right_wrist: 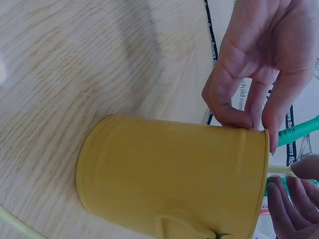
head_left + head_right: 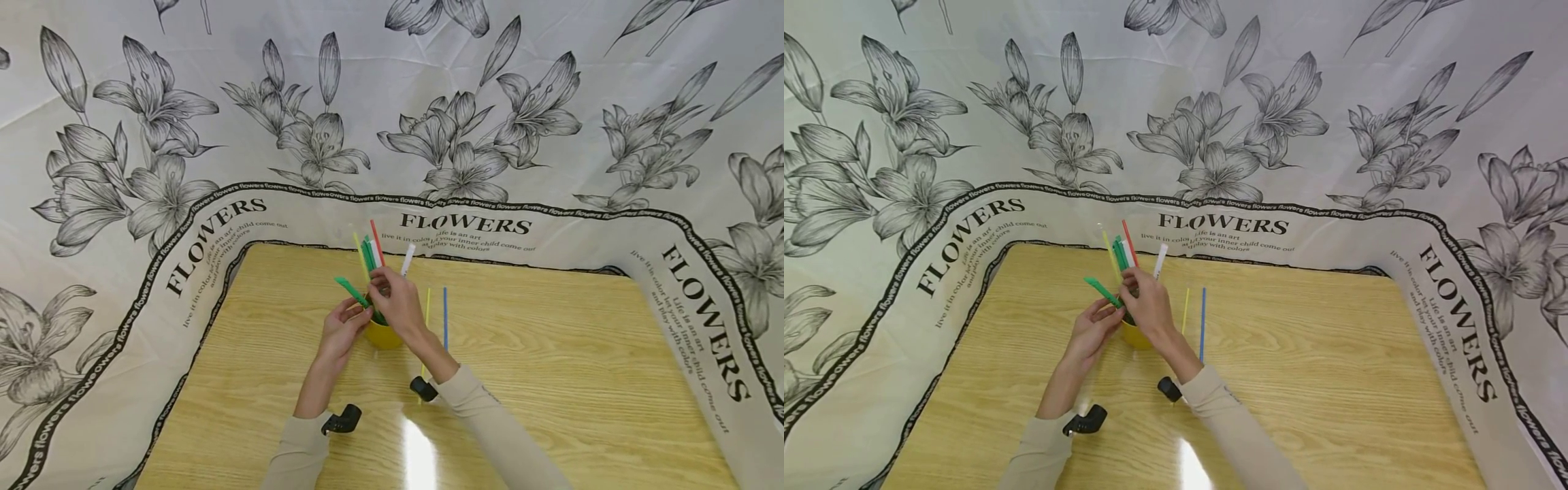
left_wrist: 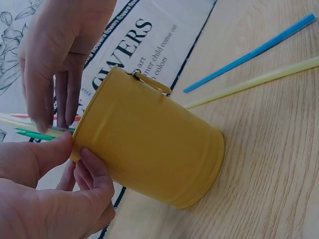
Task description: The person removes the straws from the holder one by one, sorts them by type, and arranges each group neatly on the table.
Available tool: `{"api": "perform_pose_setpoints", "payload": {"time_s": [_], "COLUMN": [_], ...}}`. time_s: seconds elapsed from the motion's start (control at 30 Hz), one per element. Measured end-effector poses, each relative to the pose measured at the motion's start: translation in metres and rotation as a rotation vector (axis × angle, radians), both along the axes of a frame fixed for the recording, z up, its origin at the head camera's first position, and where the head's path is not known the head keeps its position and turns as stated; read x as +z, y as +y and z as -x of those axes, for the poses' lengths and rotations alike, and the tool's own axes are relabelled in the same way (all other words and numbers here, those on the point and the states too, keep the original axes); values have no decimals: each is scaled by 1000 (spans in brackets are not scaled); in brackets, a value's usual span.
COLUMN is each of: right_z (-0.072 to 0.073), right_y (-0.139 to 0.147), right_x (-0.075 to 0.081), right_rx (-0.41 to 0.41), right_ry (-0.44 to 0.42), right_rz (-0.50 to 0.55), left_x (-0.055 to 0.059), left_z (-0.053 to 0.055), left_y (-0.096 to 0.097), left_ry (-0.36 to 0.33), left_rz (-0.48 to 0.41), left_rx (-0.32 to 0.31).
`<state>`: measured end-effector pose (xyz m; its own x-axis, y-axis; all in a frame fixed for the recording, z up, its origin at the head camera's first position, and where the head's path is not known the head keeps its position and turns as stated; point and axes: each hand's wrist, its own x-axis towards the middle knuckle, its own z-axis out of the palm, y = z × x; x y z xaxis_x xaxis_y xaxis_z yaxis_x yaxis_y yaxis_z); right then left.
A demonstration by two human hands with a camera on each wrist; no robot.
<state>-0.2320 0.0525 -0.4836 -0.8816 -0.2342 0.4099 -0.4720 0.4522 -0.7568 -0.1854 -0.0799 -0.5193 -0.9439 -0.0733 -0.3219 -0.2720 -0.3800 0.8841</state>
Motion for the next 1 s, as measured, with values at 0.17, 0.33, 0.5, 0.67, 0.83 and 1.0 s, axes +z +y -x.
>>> {"api": "perform_pose_setpoints", "payload": {"time_s": [0.17,0.33,0.5,0.67,0.83,1.0], "right_z": [-1,0,2,5,6,7], "right_y": [5,10,15,18,22,28], "right_x": [4,8,13,18,24,31], "right_rx": [10,9,-16,-52,-80,-95], "right_ry": [1,-24,-25,12,52,79], "right_rz": [48,95,124,170,220,296], "left_x": [0,-2,-2,-1,0,1], "left_z": [-1,0,1,0,0,-1], "left_y": [0,0,0,0,0,-1], "left_ry": [0,-6,-16,-21,-25,-15], "left_rz": [1,1,7,6,17,24], "left_rx": [-5,1,-2,7,4,-7]}}
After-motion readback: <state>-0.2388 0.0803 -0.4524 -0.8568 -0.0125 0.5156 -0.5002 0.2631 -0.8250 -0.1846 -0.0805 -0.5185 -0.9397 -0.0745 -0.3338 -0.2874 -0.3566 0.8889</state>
